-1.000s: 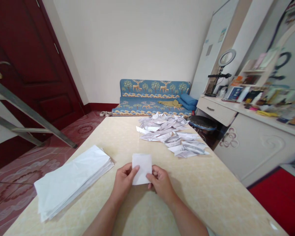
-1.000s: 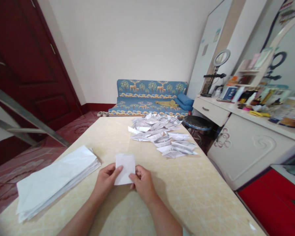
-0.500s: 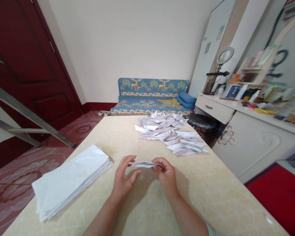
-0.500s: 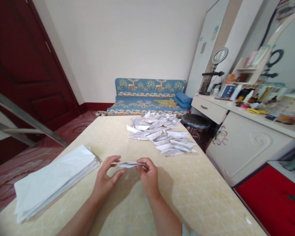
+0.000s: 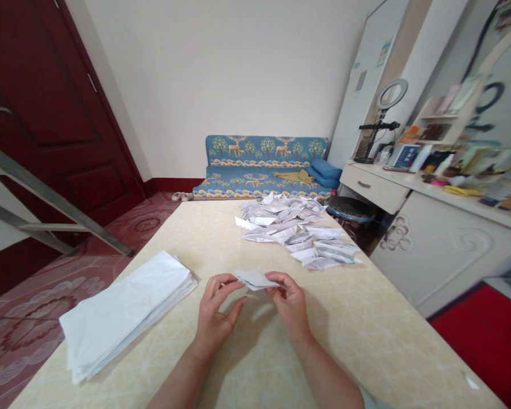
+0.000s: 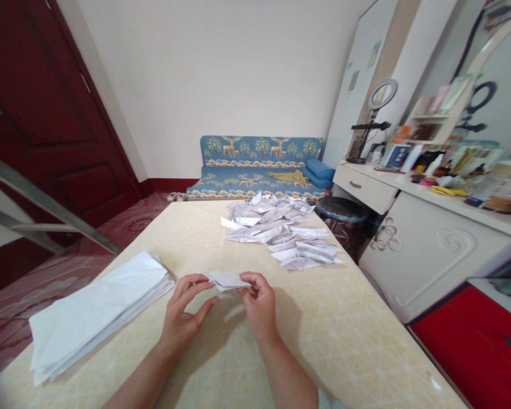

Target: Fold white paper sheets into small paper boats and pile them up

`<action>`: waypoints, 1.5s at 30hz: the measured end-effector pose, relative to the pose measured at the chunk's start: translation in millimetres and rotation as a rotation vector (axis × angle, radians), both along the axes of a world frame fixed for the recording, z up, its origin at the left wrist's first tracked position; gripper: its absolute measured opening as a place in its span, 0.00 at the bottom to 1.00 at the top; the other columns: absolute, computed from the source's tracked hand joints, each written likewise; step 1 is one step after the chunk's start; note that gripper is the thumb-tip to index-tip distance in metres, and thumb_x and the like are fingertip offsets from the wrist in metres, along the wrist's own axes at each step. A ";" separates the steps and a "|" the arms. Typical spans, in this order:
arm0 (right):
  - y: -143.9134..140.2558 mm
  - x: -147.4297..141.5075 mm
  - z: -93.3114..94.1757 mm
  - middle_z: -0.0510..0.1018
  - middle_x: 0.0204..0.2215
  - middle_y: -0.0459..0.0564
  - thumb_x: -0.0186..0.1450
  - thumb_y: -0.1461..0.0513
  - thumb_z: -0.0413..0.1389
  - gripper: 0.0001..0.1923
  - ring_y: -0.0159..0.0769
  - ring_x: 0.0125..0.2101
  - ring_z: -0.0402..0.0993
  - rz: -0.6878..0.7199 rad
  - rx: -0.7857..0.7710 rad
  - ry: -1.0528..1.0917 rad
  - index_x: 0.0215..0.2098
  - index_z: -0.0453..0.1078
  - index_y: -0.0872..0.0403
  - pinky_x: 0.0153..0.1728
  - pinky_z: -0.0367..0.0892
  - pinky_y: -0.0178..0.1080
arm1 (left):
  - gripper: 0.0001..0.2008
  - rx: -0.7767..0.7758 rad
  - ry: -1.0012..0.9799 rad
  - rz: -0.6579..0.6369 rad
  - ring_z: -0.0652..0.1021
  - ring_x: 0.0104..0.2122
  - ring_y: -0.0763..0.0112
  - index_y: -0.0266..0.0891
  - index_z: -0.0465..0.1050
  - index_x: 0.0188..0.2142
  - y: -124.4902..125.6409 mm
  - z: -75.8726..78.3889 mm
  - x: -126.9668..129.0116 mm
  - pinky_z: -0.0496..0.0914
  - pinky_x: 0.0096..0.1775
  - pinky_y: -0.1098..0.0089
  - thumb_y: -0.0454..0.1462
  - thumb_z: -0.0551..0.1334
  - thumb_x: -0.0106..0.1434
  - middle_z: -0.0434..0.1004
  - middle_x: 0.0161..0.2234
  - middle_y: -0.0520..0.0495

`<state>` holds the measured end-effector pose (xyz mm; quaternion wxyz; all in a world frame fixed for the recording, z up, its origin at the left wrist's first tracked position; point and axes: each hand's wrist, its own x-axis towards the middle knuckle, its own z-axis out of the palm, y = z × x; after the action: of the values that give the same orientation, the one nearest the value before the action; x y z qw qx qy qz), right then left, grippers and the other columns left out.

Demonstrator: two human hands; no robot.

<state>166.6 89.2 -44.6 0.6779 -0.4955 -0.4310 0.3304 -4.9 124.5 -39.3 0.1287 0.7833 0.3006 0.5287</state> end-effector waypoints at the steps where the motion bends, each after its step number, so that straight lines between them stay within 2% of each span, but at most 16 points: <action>1: 0.0 -0.1 -0.1 0.77 0.36 0.50 0.54 0.64 0.57 0.08 0.39 0.38 0.73 0.003 -0.003 0.002 0.34 0.70 0.54 0.39 0.68 0.39 | 0.13 0.003 0.004 -0.003 0.71 0.42 0.63 0.43 0.73 0.42 -0.2 0.1 0.0 0.69 0.42 0.64 0.33 0.63 0.55 0.69 0.41 0.44; 5: -0.4 -0.8 0.1 0.76 0.36 0.50 0.54 0.64 0.57 0.08 0.38 0.37 0.73 0.022 -0.006 -0.014 0.34 0.70 0.54 0.40 0.67 0.38 | 0.13 -0.010 0.032 -0.018 0.70 0.41 0.64 0.43 0.73 0.42 -0.4 -1.5 0.0 0.68 0.40 0.65 0.33 0.63 0.55 0.68 0.41 0.44; 9: -1.3 -3.5 0.8 0.75 0.37 0.50 0.54 0.64 0.57 0.08 0.38 0.39 0.73 0.101 0.033 -0.020 0.34 0.70 0.54 0.40 0.67 0.39 | 0.13 -0.027 0.074 -0.044 0.70 0.41 0.65 0.44 0.74 0.41 2.9 -5.8 -0.8 0.68 0.39 0.65 0.30 0.61 0.56 0.67 0.41 0.45; 13: -4.8 -7.6 1.4 0.72 0.42 0.51 0.55 0.62 0.59 0.10 0.39 0.44 0.70 0.232 0.103 -0.074 0.36 0.71 0.52 0.41 0.68 0.39 | 0.16 0.035 0.143 -0.037 0.69 0.40 0.64 0.45 0.75 0.39 6.3 -5.8 -2.3 0.67 0.37 0.66 0.26 0.57 0.55 0.69 0.40 0.45; 16: -8.4 -10.1 2.6 0.69 0.47 0.52 0.54 0.62 0.61 0.16 0.41 0.49 0.66 0.266 0.109 -0.212 0.41 0.70 0.52 0.45 0.66 0.40 | 0.14 0.101 0.188 -0.025 0.68 0.41 0.63 0.44 0.75 0.36 6.3 -2.1 -1.9 0.67 0.38 0.64 0.26 0.57 0.56 0.70 0.39 0.45; 18: -9.1 -10.5 2.6 0.70 0.48 0.52 0.53 0.63 0.62 0.18 0.41 0.50 0.65 0.211 0.116 -0.318 0.43 0.71 0.51 0.49 0.62 0.42 | 0.14 0.146 0.216 -0.028 0.68 0.41 0.63 0.43 0.76 0.34 5.2 0.2 -1.1 0.67 0.40 0.64 0.26 0.56 0.56 0.71 0.39 0.44; 21: -5.9 -8.0 -0.7 0.73 0.45 0.51 0.55 0.63 0.60 0.11 0.40 0.48 0.67 0.093 0.099 -0.422 0.38 0.73 0.51 0.50 0.60 0.42 | 0.16 0.167 0.271 -0.057 0.67 0.40 0.65 0.45 0.76 0.35 2.9 2.0 0.1 0.67 0.40 0.64 0.25 0.56 0.56 0.72 0.39 0.46; 25: 1.2 2.7 -8.1 0.76 0.37 0.51 0.59 0.64 0.55 0.07 0.38 0.40 0.71 -0.022 -0.024 -0.495 0.33 0.74 0.53 0.43 0.64 0.39 | 0.19 0.147 0.349 -0.094 0.67 0.41 0.64 0.47 0.76 0.38 -0.4 3.1 0.8 0.66 0.41 0.63 0.24 0.55 0.55 0.74 0.40 0.48; 28: 3.0 14.3 -9.3 0.75 0.32 0.50 0.57 0.65 0.55 0.05 0.39 0.36 0.70 -0.186 -0.194 -0.660 0.31 0.73 0.54 0.39 0.65 0.38 | 0.17 0.097 0.442 -0.127 0.68 0.43 0.62 0.46 0.76 0.35 -2.0 2.4 2.0 0.63 0.43 0.61 0.25 0.57 0.54 0.77 0.39 0.50; 31: 1.1 22.7 -4.8 0.74 0.37 0.52 0.52 0.69 0.59 0.17 0.43 0.42 0.67 -0.355 -0.298 -0.868 0.40 0.71 0.54 0.43 0.63 0.41 | 0.13 -0.015 0.561 -0.218 0.71 0.39 0.64 0.46 0.76 0.33 -2.5 -0.8 4.0 0.62 0.43 0.60 0.27 0.59 0.54 0.78 0.37 0.51; 34: -1.2 24.0 0.5 0.70 0.44 0.53 0.49 0.71 0.60 0.28 0.45 0.47 0.63 -0.425 -0.257 -0.989 0.48 0.66 0.53 0.47 0.60 0.43 | 0.11 -0.099 0.585 -0.270 0.73 0.37 0.67 0.45 0.77 0.34 -3.4 -4.5 5.3 0.63 0.42 0.64 0.29 0.59 0.56 0.77 0.37 0.49; 36: -1.6 22.2 0.7 0.70 0.43 0.52 0.49 0.72 0.59 0.27 0.44 0.46 0.64 -0.374 -0.208 -1.014 0.47 0.67 0.51 0.47 0.61 0.41 | 0.10 -0.150 0.573 -0.301 0.73 0.36 0.69 0.43 0.77 0.34 -5.6 -5.0 5.3 0.65 0.39 0.68 0.30 0.57 0.59 0.76 0.36 0.48; 40: 0.6 20.3 -9.0 0.72 0.30 0.46 0.53 0.72 0.55 0.11 0.33 0.31 0.70 -0.071 -0.204 -0.878 0.31 0.72 0.52 0.33 0.64 0.34 | 0.10 -0.243 0.577 -0.342 0.73 0.31 0.72 0.42 0.77 0.35 -12.5 -0.2 5.2 0.66 0.34 0.73 0.33 0.57 0.60 0.74 0.32 0.48; 42: 2.4 21.8 -15.2 0.72 0.27 0.45 0.53 0.72 0.54 0.09 0.31 0.27 0.69 0.022 -0.199 -0.790 0.27 0.72 0.53 0.30 0.64 0.32 | 0.10 -0.248 0.562 -0.333 0.73 0.32 0.71 0.43 0.77 0.34 -13.9 2.6 5.4 0.66 0.35 0.72 0.31 0.59 0.57 0.73 0.32 0.48; 45: 4.8 25.8 -20.8 0.71 0.27 0.45 0.52 0.73 0.55 0.10 0.30 0.28 0.70 0.062 -0.177 -0.710 0.28 0.73 0.55 0.30 0.63 0.31 | 0.15 -0.218 0.508 -0.299 0.72 0.40 0.65 0.43 0.77 0.37 -10.6 3.2 4.9 0.66 0.43 0.66 0.28 0.61 0.50 0.74 0.39 0.47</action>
<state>192.4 94.0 -65.4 0.4302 -0.6226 -0.6241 0.1944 0.0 113.9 -36.1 0.2092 0.9074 0.2594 0.2561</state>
